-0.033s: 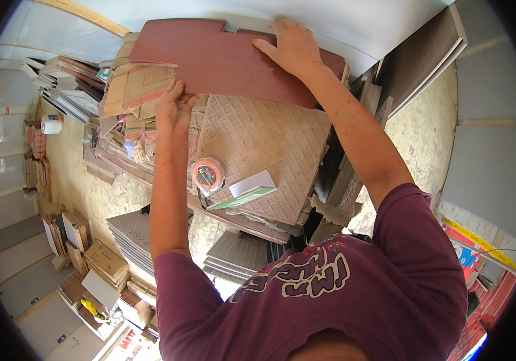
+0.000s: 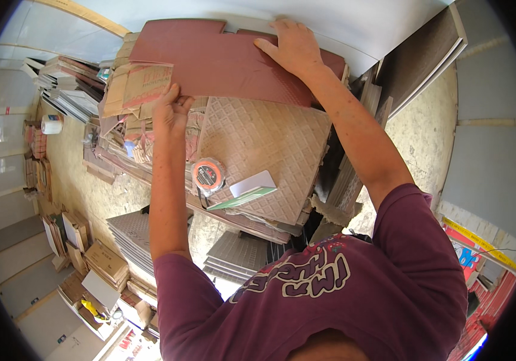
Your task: The person picks up and turns over different tiles and a cardboard box, then wipes a cloth.
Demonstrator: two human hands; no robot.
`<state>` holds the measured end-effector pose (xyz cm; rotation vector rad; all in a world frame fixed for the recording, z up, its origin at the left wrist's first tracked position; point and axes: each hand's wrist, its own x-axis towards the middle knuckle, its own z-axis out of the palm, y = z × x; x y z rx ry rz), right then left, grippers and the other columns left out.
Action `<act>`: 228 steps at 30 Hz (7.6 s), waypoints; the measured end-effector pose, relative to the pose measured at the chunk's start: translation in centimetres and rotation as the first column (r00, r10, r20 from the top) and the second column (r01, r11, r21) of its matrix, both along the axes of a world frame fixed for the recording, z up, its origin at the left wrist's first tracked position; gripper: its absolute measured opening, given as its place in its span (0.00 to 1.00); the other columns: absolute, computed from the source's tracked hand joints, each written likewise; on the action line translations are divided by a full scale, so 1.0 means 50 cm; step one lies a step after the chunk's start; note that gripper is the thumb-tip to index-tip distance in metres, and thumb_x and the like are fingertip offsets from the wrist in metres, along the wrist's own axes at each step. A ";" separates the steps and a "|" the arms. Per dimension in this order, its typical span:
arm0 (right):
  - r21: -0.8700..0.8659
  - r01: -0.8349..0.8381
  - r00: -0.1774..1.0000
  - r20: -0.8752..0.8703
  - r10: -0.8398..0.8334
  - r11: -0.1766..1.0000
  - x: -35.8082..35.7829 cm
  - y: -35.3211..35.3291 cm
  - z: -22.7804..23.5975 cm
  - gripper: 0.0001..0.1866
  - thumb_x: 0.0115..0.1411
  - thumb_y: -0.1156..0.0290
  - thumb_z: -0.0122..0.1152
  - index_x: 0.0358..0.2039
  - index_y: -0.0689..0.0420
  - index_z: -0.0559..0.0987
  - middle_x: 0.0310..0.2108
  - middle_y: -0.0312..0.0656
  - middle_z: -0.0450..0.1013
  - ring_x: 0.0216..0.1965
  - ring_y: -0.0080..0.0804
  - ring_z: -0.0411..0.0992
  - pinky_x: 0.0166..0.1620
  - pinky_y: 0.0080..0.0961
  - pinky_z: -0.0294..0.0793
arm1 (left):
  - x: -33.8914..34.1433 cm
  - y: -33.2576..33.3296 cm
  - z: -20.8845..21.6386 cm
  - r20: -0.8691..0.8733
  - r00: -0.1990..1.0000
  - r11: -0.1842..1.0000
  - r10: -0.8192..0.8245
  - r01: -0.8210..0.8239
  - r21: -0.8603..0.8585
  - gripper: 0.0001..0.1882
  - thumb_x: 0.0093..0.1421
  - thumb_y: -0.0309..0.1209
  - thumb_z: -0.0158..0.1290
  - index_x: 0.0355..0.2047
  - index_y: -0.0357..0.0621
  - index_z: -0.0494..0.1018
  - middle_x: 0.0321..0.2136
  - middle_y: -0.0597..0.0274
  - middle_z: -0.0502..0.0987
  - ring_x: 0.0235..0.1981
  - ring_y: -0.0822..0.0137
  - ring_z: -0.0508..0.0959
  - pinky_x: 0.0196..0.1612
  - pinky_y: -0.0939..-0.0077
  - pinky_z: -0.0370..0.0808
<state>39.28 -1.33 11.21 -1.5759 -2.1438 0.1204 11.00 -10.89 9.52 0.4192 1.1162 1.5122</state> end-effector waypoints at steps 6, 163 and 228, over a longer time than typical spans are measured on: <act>-0.248 -0.016 0.954 -0.294 -0.060 0.969 -0.007 0.000 -0.004 0.32 0.53 0.50 0.59 0.51 0.62 0.71 0.47 0.49 0.70 0.46 0.39 0.70 0.50 0.33 0.69 | -0.072 -0.034 -0.008 0.099 0.979 0.984 0.176 -0.177 -0.002 0.12 0.59 0.22 0.49 0.44 0.35 0.69 0.37 0.55 0.76 0.40 0.58 0.76 0.48 0.57 0.75; -0.352 -0.191 0.982 -0.067 0.179 0.916 -0.026 -0.041 0.001 0.18 0.54 0.62 0.54 0.44 0.57 0.74 0.42 0.46 0.73 0.44 0.42 0.72 0.46 0.36 0.72 | 0.136 0.065 -0.089 -0.988 -0.132 0.931 -0.076 0.345 -0.118 0.26 0.53 0.31 0.54 0.52 0.36 0.65 0.42 0.39 0.73 0.45 0.44 0.72 0.47 0.58 0.69; -0.371 -0.115 0.915 0.321 0.244 0.922 -0.037 -0.060 0.000 0.40 0.41 0.64 0.66 0.57 0.52 0.64 0.51 0.44 0.63 0.51 0.43 0.62 0.47 0.36 0.73 | 0.134 0.130 -0.065 -0.944 0.309 0.989 -0.118 0.122 -0.084 0.27 0.47 0.31 0.57 0.45 0.29 0.64 0.27 0.51 0.76 0.31 0.60 0.77 0.35 0.70 0.73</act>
